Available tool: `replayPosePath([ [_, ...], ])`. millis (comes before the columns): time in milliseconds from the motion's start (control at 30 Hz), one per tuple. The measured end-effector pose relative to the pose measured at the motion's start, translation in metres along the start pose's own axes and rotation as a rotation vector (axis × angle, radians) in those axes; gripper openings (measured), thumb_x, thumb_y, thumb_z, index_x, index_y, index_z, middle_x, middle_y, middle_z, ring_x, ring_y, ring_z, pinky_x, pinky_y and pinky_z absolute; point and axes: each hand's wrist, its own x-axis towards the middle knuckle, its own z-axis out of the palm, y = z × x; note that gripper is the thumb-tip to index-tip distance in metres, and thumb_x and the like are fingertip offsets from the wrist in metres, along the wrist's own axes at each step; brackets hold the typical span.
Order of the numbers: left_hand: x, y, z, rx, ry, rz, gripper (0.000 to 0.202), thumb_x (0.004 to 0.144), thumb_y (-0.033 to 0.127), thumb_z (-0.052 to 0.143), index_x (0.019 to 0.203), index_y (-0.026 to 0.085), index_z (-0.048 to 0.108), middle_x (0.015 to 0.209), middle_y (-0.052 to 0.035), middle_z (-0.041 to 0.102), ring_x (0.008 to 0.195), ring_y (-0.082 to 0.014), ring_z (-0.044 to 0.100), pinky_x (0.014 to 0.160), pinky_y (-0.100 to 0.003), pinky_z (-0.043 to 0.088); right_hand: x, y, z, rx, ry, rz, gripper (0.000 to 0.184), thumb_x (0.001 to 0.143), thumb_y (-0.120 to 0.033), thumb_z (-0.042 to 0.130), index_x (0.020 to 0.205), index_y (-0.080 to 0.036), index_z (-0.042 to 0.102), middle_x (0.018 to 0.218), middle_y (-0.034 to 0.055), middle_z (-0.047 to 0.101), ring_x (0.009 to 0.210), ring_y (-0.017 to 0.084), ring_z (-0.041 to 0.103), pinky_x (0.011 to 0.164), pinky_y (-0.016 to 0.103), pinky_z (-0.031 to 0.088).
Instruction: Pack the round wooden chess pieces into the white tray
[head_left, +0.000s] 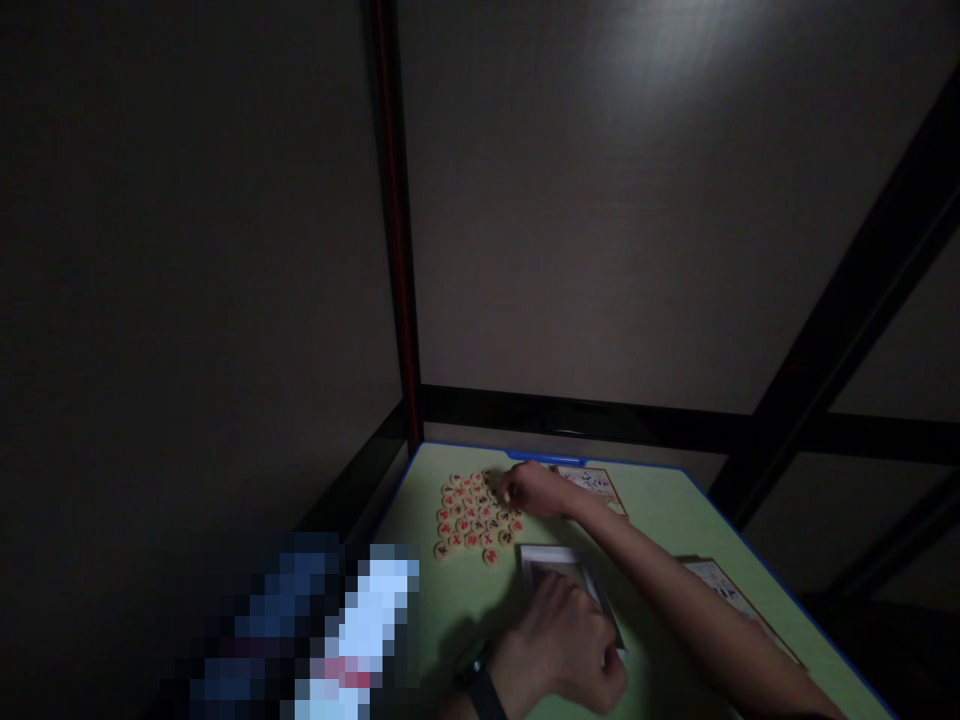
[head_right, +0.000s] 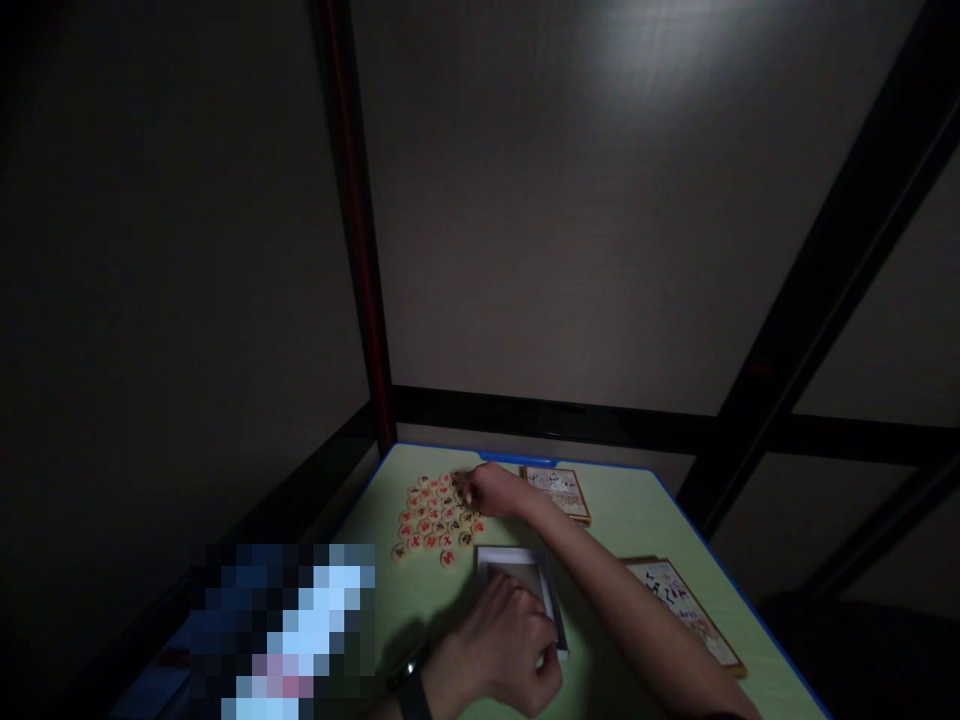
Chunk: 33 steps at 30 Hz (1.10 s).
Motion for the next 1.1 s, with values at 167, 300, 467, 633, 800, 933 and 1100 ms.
replayPosePath([
  [167, 0.001, 0.001, -0.002, 0.016, 0.003, 0.01, 0.018, 0.069, 0.029, 0.061, 0.068, 0.017, 0.074, 0.058, -0.0087, 0.066, 0.059, -0.0216, 0.054, 0.064, -0.037, 0.042, 0.0, -0.009, 0.019, -0.096, 0.002, -0.042, 0.021, 0.074, -0.009, 0.059, 0.084, -0.017, 0.075, 0.083, 0.0064, 0.076, 0.077, 0.019, 0.068, 0.064, 0.022, 0.041],
  [300, 0.001, -0.001, -0.001, -0.006, 0.008, 0.012, 0.018, 0.069, 0.03, 0.062, 0.066, 0.017, 0.073, 0.056, -0.0084, 0.066, 0.057, -0.0216, 0.055, 0.063, -0.037, 0.042, -0.001, -0.014, 0.028, -0.17, -0.023, 0.011, 0.022, 0.079, -0.015, 0.057, 0.09, -0.017, 0.075, 0.092, 0.0105, 0.076, 0.084, 0.022, 0.07, 0.066, 0.024, 0.044],
  [467, 0.001, -0.002, 0.0, -0.036, 0.014, 0.011, 0.018, 0.069, 0.029, 0.061, 0.067, 0.017, 0.074, 0.056, -0.0079, 0.066, 0.054, -0.0206, 0.055, 0.063, -0.037, 0.043, -0.002, -0.02, 0.028, -0.207, -0.009, 0.031, 0.026, 0.083, -0.017, 0.054, 0.103, -0.018, 0.071, 0.099, 0.0119, 0.075, 0.087, 0.023, 0.07, 0.069, 0.026, 0.045],
  [633, 0.002, -0.002, -0.001, -0.042, 0.017, 0.014, 0.015, 0.067, 0.026, 0.06, 0.066, 0.017, 0.072, 0.058, -0.0076, 0.067, 0.056, -0.0203, 0.056, 0.063, -0.036, 0.043, -0.01, -0.02, 0.015, -0.117, 0.073, 0.047, 0.032, 0.084, -0.016, 0.056, 0.115, -0.016, 0.061, 0.101, 0.0132, 0.073, 0.088, 0.023, 0.069, 0.07, 0.026, 0.042],
  [800, 0.003, -0.011, -0.005, -0.133, 0.168, -0.06, 0.009, 0.065, 0.023, 0.059, 0.06, 0.02, 0.065, 0.059, -0.005, 0.065, 0.057, -0.0184, 0.057, 0.061, -0.032, 0.041, -0.041, -0.007, 0.005, 0.137, 0.255, 0.004, 0.029, 0.081, -0.01, 0.059, 0.11, -0.017, 0.057, 0.098, 0.0074, 0.07, 0.082, 0.017, 0.065, 0.07, 0.024, 0.042],
  [933, 0.01, -0.031, -0.01, -0.296, 0.489, -0.352, 0.02, 0.078, 0.021, 0.048, 0.058, 0.021, 0.053, 0.06, -0.0034, 0.061, 0.06, -0.0163, 0.057, 0.06, -0.029, 0.04, -0.078, 0.005, 0.008, 0.292, 0.43, -0.018, 0.028, 0.083, -0.011, 0.057, 0.11, -0.019, 0.054, 0.091, 0.0036, 0.068, 0.077, 0.016, 0.064, 0.07, 0.025, 0.047],
  [1100, 0.023, -0.055, -0.01, -0.744, 0.657, -0.634, 0.03, 0.098, 0.036, 0.032, 0.079, 0.022, 0.051, 0.07, -0.0003, 0.059, 0.063, -0.0136, 0.055, 0.058, -0.025, 0.043, -0.113, 0.002, 0.022, 0.399, 0.599, -0.037, 0.019, 0.091, -0.021, 0.056, 0.11, -0.02, 0.054, 0.096, 0.0053, 0.068, 0.085, 0.016, 0.066, 0.079, 0.029, 0.053],
])
